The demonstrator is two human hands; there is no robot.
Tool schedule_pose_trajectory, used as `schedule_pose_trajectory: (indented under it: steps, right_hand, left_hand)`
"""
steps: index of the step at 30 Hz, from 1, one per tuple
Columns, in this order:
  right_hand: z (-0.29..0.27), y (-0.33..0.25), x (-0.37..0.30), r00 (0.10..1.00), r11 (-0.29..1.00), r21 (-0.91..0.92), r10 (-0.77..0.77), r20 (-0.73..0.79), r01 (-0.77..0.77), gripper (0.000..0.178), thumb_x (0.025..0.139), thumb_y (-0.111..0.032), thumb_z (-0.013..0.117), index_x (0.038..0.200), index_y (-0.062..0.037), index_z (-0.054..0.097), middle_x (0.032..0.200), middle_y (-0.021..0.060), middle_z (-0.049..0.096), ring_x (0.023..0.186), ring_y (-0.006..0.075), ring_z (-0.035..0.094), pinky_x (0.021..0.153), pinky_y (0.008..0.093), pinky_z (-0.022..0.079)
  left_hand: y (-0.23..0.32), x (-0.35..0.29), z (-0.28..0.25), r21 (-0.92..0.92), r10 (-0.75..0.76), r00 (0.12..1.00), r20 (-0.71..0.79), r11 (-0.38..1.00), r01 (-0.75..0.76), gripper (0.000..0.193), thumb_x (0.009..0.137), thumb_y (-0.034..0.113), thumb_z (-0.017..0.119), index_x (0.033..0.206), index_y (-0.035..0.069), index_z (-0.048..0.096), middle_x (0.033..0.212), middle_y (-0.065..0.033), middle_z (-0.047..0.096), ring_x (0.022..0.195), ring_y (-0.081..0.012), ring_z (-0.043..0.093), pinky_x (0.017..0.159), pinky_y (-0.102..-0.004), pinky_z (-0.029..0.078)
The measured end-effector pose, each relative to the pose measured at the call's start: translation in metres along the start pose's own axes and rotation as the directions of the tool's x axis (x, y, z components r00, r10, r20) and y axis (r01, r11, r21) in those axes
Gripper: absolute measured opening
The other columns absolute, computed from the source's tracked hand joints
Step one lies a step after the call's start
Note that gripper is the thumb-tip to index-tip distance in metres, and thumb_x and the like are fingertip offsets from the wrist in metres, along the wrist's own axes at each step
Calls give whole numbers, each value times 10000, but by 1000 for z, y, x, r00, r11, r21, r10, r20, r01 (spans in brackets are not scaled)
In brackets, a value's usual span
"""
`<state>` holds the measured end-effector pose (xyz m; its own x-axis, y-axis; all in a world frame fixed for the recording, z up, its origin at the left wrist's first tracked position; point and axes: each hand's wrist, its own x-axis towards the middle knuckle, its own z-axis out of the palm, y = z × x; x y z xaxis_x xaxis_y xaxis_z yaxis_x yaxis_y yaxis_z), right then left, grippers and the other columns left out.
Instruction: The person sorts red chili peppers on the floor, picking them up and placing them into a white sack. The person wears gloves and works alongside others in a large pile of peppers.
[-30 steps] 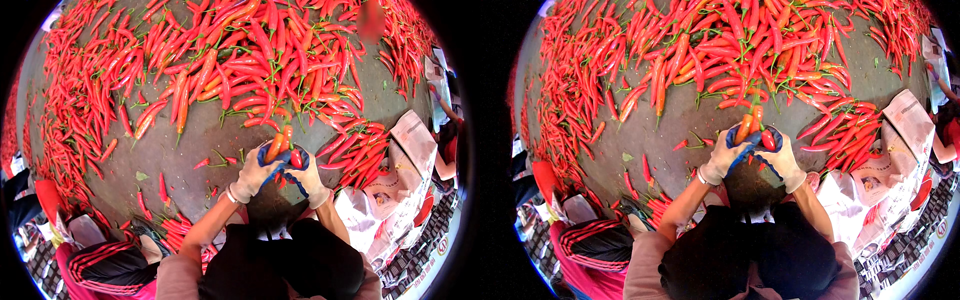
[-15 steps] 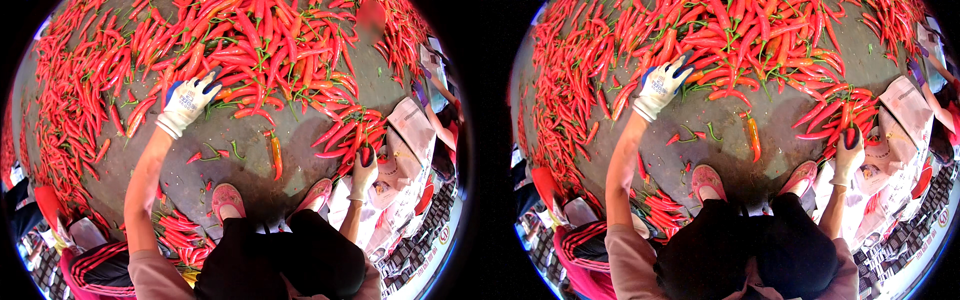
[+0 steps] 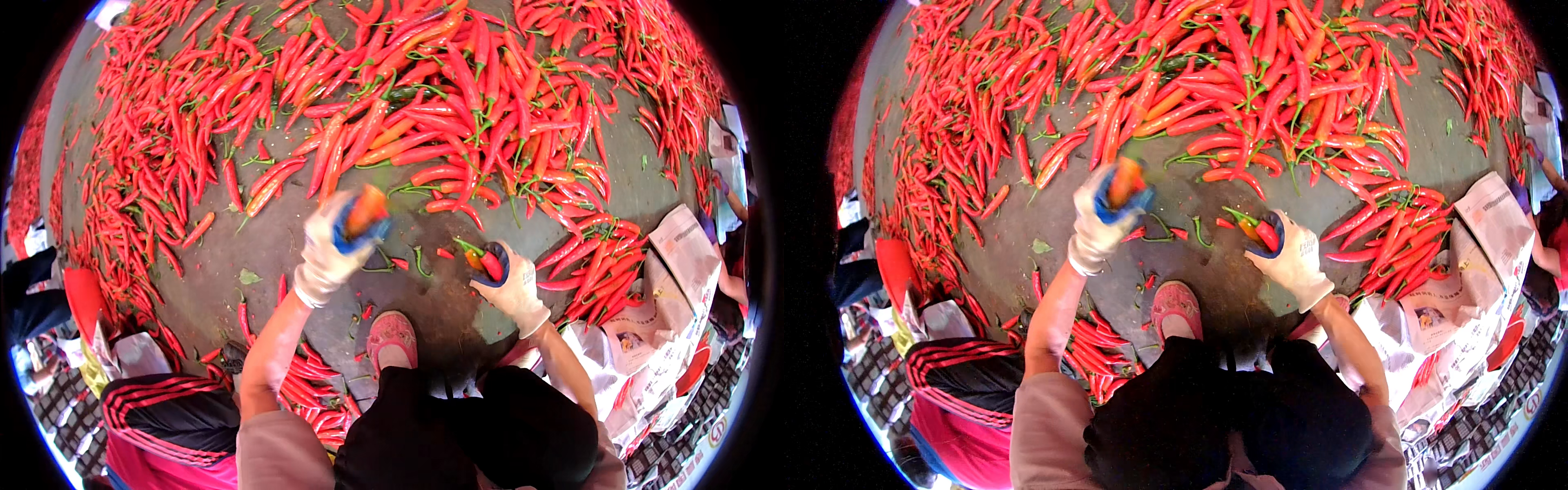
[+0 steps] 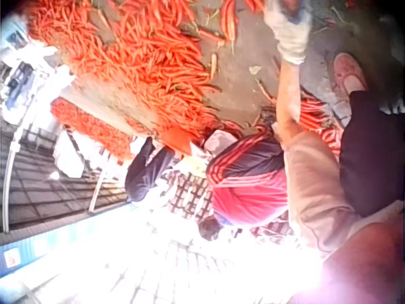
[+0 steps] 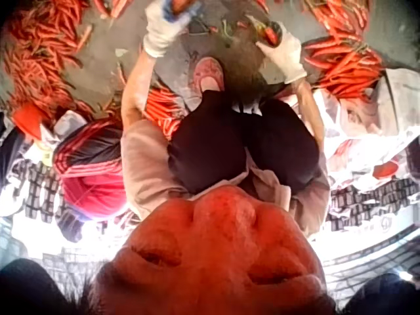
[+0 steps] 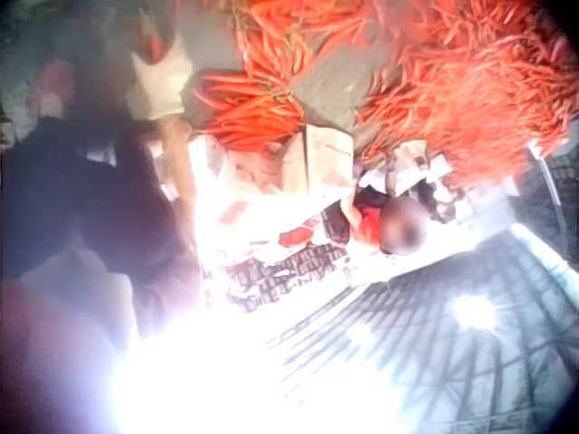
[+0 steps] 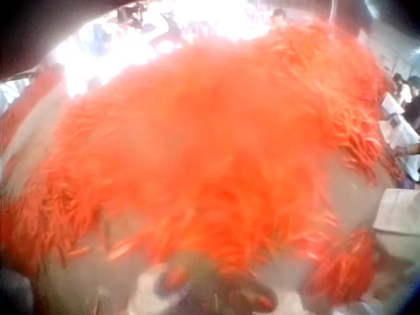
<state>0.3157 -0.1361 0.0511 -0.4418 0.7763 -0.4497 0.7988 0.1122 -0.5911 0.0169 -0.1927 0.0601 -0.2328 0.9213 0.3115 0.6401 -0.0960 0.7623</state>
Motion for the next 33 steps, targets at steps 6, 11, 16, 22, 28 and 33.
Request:
schedule_pose_trajectory:
  steps: [6,11,16,22,28,33]
  right_hand:
    - [14,-79,113,981,680,709,-166,-99,187,411,721,-210,771,1002,23,580,837,40,631,754,146,572,702,320,483]
    - [27,-139,182,968,472,846,84,236,-247,132,833,-186,685,843,-81,606,657,-25,543,522,62,458,450,241,338]
    - [46,-118,167,924,490,813,-36,380,-315,289,815,-174,722,1065,-55,640,669,-41,533,536,48,444,458,217,337]
    - [63,-77,114,959,409,873,23,281,-265,222,768,-150,756,935,-23,685,775,1,650,644,84,564,581,267,474]
    - [76,-43,86,969,846,489,247,-8,-212,308,740,-175,761,967,6,659,845,97,673,770,149,614,741,334,501]
    - [58,-27,71,969,580,786,23,247,-214,488,702,21,749,1144,33,544,993,83,662,821,169,660,737,303,548]
  left_hand:
    - [-62,37,-10,-677,-816,578,13,418,606,181,817,85,693,977,23,633,601,25,528,445,-49,433,397,-220,325]
    - [-85,53,-5,-548,-815,556,164,393,738,185,799,89,705,955,18,635,668,-2,593,475,-65,479,412,-231,367]
    - [-74,25,21,-602,-718,675,170,466,648,228,776,68,746,966,-13,649,717,8,620,568,-63,522,499,-246,447]
    - [-42,-16,32,-542,-553,739,384,513,666,452,756,78,749,1158,-41,578,974,-29,662,876,-73,530,814,-259,467]
    - [-5,-30,46,-521,-532,693,487,459,719,473,766,70,729,1195,-28,556,1016,-54,660,899,-72,528,847,-269,459]
    - [11,-47,44,-541,-517,597,614,276,795,532,744,58,737,1222,-52,532,1097,-84,640,995,-82,530,925,-272,436]
